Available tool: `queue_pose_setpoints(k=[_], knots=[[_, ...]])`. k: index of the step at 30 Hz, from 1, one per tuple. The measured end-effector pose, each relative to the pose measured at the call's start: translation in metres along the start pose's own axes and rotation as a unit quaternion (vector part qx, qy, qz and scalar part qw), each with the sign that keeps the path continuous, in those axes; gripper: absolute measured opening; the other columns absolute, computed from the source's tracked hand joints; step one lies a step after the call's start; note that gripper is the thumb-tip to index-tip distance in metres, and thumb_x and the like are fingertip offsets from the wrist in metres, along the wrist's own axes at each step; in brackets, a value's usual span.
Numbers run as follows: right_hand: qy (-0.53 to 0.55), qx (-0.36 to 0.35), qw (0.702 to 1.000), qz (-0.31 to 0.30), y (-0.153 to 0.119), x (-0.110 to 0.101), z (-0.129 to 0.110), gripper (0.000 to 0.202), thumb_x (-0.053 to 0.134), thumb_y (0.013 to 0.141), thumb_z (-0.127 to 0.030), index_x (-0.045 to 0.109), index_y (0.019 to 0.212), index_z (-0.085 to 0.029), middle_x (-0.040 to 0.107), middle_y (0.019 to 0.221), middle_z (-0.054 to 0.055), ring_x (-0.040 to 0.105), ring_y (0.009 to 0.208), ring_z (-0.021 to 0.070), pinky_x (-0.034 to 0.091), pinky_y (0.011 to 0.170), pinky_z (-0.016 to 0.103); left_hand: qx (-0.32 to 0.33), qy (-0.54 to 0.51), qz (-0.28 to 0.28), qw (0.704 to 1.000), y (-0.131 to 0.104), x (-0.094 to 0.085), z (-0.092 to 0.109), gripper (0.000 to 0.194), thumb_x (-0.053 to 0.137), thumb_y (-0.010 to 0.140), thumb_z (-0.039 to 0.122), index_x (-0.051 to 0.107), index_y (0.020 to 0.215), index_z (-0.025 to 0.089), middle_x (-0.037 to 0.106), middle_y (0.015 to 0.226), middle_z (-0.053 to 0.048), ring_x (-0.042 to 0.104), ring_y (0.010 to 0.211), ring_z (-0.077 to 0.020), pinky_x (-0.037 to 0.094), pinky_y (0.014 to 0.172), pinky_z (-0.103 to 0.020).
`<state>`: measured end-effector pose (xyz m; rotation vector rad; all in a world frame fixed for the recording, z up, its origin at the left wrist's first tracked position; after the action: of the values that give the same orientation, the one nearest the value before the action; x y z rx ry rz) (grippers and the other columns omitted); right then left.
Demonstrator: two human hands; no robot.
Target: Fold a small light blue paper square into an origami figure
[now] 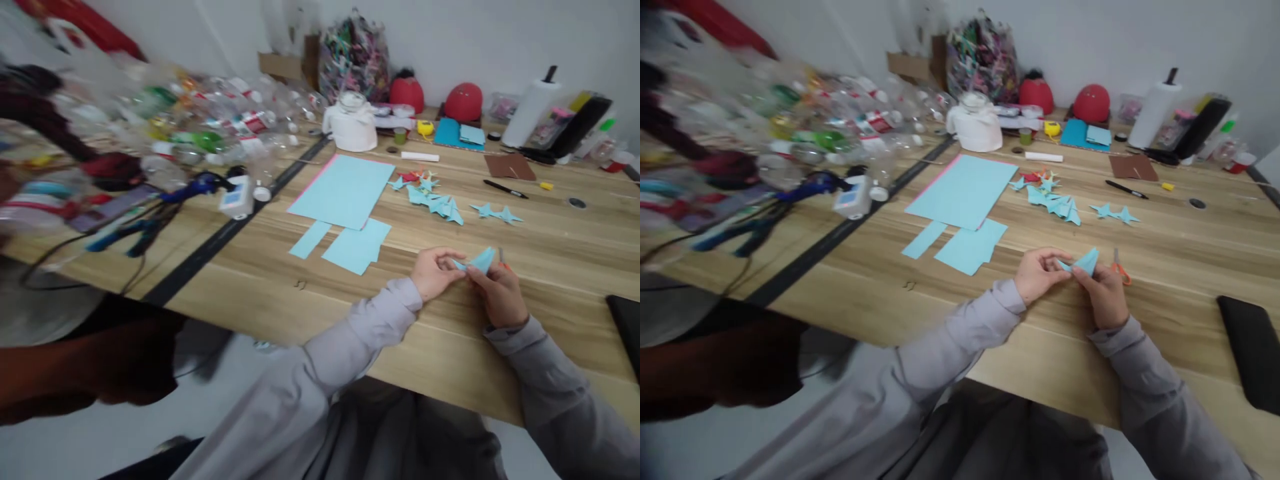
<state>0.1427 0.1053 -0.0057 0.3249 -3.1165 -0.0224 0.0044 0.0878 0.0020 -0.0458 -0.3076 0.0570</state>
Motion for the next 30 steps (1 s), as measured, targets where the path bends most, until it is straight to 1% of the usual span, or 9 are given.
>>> queue_pose_setpoints(k=[4, 8, 11, 14, 16, 20, 23, 28, 30], knots=[[0.114, 0.074, 0.990, -0.045, 0.002, 0.008, 0.008, 0.030, 0.082, 0.061, -0.045, 0.064, 0.061, -0.021, 0.059, 0.057, 0.000, 0.050, 0.050, 0.0123, 0.042, 0.045, 0.027, -0.012, -0.076, -0.055, 0.996, 0.003, 0.004, -0.005, 0.042, 0.087, 0.043, 0.025, 0.068, 0.079, 0.012, 0.062, 0.055, 0.001, 0.057, 0.052, -0.0099, 0.040, 0.050, -0.022], [0.165, 0.127, 0.978, -0.024, 0.001, 0.013, 0.012, 0.029, 0.084, 0.056, -0.043, 0.066, 0.062, -0.021, 0.060, 0.058, 0.000, 0.053, 0.051, 0.0113, 0.046, 0.048, 0.025, -0.032, -0.079, -0.059, 0.995, 0.003, 0.003, -0.006, 0.049, 0.088, 0.045, 0.033, 0.067, 0.083, 0.011, 0.063, 0.060, 0.000, 0.053, 0.046, -0.0076, 0.031, 0.039, -0.019], [0.143, 0.092, 0.985, -0.017, 0.003, 0.017, 0.008, 0.032, 0.082, 0.058, -0.047, 0.067, 0.065, -0.020, 0.062, 0.058, 0.000, 0.054, 0.051, 0.0121, 0.045, 0.046, 0.025, -0.031, -0.074, -0.050, 0.996, 0.004, 0.001, -0.004, 0.052, 0.088, 0.045, 0.031, 0.066, 0.087, 0.012, 0.064, 0.066, 0.001, 0.049, 0.040, -0.0047, 0.036, 0.037, -0.019], [0.132, 0.070, 0.989, -0.005, 0.007, 0.018, 0.007, 0.039, 0.082, 0.054, -0.053, 0.065, 0.060, -0.018, 0.062, 0.056, 0.000, 0.054, 0.051, 0.0102, 0.043, 0.045, 0.022, -0.016, -0.043, -0.031, 0.998, 0.008, -0.002, -0.003, 0.043, 0.085, 0.050, 0.026, 0.064, 0.084, 0.012, 0.065, 0.067, 0.002, 0.050, 0.038, -0.0047, 0.038, 0.036, -0.019], [0.124, 0.065, 0.990, 0.004, 0.010, 0.018, 0.007, 0.040, 0.084, 0.051, -0.051, 0.064, 0.059, -0.016, 0.061, 0.055, 0.000, 0.054, 0.050, 0.0094, 0.042, 0.044, 0.021, -0.009, -0.035, -0.022, 0.999, 0.011, -0.004, -0.004, 0.041, 0.084, 0.050, 0.020, 0.063, 0.084, 0.012, 0.065, 0.067, 0.002, 0.050, 0.037, -0.0053, 0.040, 0.036, -0.020], [0.090, 0.044, 0.995, 0.031, 0.015, 0.015, 0.008, 0.044, 0.085, 0.048, -0.050, 0.062, 0.065, -0.016, 0.063, 0.058, -0.001, 0.055, 0.050, 0.0096, 0.042, 0.042, 0.020, 0.008, -0.025, -0.009, 1.000, 0.016, -0.008, -0.006, 0.033, 0.081, 0.053, 0.014, 0.063, 0.080, 0.011, 0.060, 0.053, 0.005, 0.045, 0.033, -0.0045, 0.034, 0.035, -0.018], [0.071, 0.019, 0.996, 0.042, 0.019, 0.014, 0.009, 0.045, 0.085, 0.047, -0.048, 0.064, 0.070, -0.015, 0.063, 0.059, -0.001, 0.054, 0.050, 0.0098, 0.042, 0.040, 0.020, -0.006, -0.019, 0.014, 1.000, 0.019, -0.010, -0.008, 0.026, 0.080, 0.056, 0.012, 0.063, 0.075, 0.012, 0.057, 0.049, 0.006, 0.040, 0.031, -0.0024, 0.030, 0.034, -0.017], [0.050, -0.002, 0.998, 0.046, 0.030, 0.010, 0.013, 0.042, 0.082, 0.053, -0.050, 0.064, 0.068, -0.016, 0.063, 0.059, -0.001, 0.053, 0.048, 0.0096, 0.041, 0.039, 0.021, -0.022, -0.020, 0.016, 0.999, 0.028, -0.008, -0.011, 0.022, 0.078, 0.062, 0.009, 0.063, 0.078, 0.012, 0.060, 0.055, 0.005, 0.046, 0.034, -0.0040, 0.039, 0.038, -0.019], [0.037, -0.012, 0.998, 0.043, 0.034, 0.009, 0.015, 0.042, 0.080, 0.055, -0.052, 0.064, 0.071, -0.016, 0.063, 0.059, 0.000, 0.054, 0.047, 0.0100, 0.041, 0.039, 0.021, -0.023, -0.021, 0.014, 0.999, 0.033, -0.008, -0.011, 0.019, 0.076, 0.064, 0.008, 0.063, 0.077, 0.011, 0.057, 0.052, 0.005, 0.046, 0.035, -0.0035, 0.041, 0.040, -0.018]])
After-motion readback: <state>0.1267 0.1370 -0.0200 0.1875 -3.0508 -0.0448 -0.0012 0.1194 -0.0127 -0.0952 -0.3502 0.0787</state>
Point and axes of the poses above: each hand's wrist, its own y-axis towards the middle knuckle, its own x-axis out of the palm, z = x × y, the point moved 6 cm from there along y, towards the middle knuckle
